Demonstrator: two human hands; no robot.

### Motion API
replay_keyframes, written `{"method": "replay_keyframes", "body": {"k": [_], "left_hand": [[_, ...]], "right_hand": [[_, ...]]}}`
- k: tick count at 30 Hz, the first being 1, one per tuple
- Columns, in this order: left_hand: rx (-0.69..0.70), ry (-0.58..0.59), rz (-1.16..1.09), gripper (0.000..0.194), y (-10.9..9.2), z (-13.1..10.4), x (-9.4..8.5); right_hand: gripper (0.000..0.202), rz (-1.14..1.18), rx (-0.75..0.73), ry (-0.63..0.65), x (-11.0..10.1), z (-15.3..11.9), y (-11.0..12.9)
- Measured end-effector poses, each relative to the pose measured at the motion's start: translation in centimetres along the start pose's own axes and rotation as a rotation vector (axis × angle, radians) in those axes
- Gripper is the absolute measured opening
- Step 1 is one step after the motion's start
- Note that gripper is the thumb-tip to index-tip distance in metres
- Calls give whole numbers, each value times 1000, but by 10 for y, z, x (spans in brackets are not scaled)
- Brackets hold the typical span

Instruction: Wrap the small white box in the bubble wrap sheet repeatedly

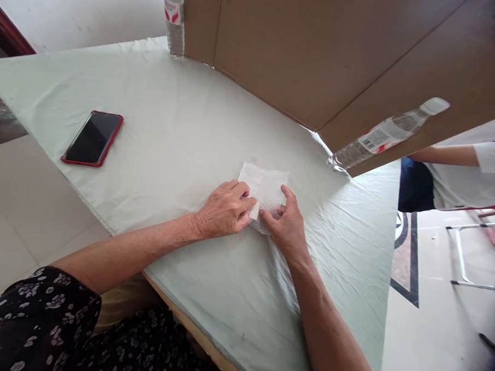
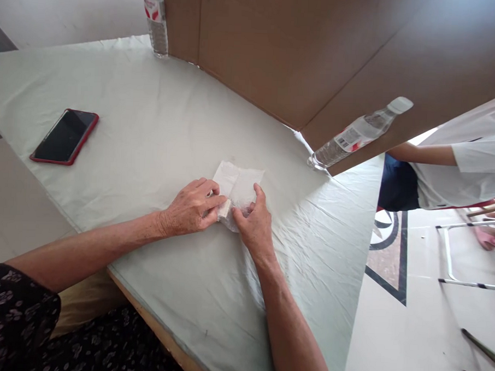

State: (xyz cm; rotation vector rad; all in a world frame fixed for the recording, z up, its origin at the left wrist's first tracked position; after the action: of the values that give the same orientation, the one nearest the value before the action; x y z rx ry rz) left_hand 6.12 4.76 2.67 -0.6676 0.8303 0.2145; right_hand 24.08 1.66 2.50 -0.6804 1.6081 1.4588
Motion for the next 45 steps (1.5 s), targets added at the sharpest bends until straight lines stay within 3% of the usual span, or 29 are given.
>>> {"method": "replay_keyframes", "body": {"k": [8, 12, 22, 27, 30, 33, 37, 41, 45], "left_hand": [[-56, 12, -34, 18, -1, -1, -1], [-142, -12, -127, 20, 2, -3, 0], [-237, 37, -350, 28, 11, -1, 4], [-318, 12, -520, 44, 13, 0, 2], [-435, 0, -689, 57, 15, 1, -1], [-549, -12, -830, 54, 14, 2, -2], [-523, -97, -662, 41, 9, 4, 1], [-484, -104, -522, 37, 6, 4, 8], [-487, -86, -484, 36, 6, 4, 9]], "right_hand": [[88, 427, 104, 50, 0, 2, 5], [88, 499, 89, 48, 2, 4, 12], [103, 466, 89, 105, -3, 4, 37], [88, 335, 27, 162, -11, -7, 46], [78, 277, -49, 214, -13, -10, 44], [73, 186, -134, 232, -14, -8, 42], [72, 118, -178, 289, -18, -2, 42], [69, 261, -170, 344, -20, 5, 38], [63, 370, -157, 109, -16, 15, 24]]}}
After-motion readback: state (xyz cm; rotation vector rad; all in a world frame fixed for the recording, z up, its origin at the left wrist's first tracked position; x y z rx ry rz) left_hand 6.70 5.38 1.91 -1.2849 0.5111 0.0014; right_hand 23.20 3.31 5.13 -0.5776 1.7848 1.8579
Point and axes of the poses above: each hand's wrist, its own z-axis towards the middle knuckle, its own x-axis out of the palm, y = z × x, the point moved 2 cm from there along z, towards the middle knuckle, and after that the axes turned 15 degrees about -z, right-handed, at the moved point
